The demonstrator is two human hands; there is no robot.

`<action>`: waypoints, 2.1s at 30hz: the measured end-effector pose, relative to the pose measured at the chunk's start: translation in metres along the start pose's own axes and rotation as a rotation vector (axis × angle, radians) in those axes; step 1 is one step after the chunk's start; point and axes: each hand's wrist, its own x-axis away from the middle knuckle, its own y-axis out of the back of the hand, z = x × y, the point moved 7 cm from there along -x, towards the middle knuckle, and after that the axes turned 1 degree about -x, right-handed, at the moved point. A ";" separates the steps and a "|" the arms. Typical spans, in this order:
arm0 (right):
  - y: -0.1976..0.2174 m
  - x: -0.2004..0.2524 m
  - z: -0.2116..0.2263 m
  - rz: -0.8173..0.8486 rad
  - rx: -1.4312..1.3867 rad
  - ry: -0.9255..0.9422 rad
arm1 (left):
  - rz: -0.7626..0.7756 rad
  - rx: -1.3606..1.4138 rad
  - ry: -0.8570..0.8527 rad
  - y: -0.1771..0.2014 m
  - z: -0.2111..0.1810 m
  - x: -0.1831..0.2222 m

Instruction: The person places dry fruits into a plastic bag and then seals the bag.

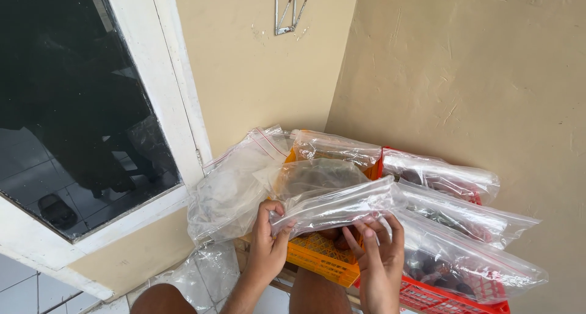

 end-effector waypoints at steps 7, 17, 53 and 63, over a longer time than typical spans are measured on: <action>-0.005 -0.013 -0.012 0.048 -0.320 -0.113 | -0.014 0.013 -0.209 0.005 -0.012 0.008; -0.003 -0.014 -0.001 -0.059 -0.272 -0.099 | -0.001 0.112 0.018 0.003 0.015 0.007; 0.010 -0.072 -0.011 0.321 0.665 0.157 | 0.245 -0.119 0.420 -0.013 0.025 -0.033; -0.010 -0.059 -0.001 0.507 0.584 0.161 | -0.069 0.856 0.855 -0.023 0.174 -0.027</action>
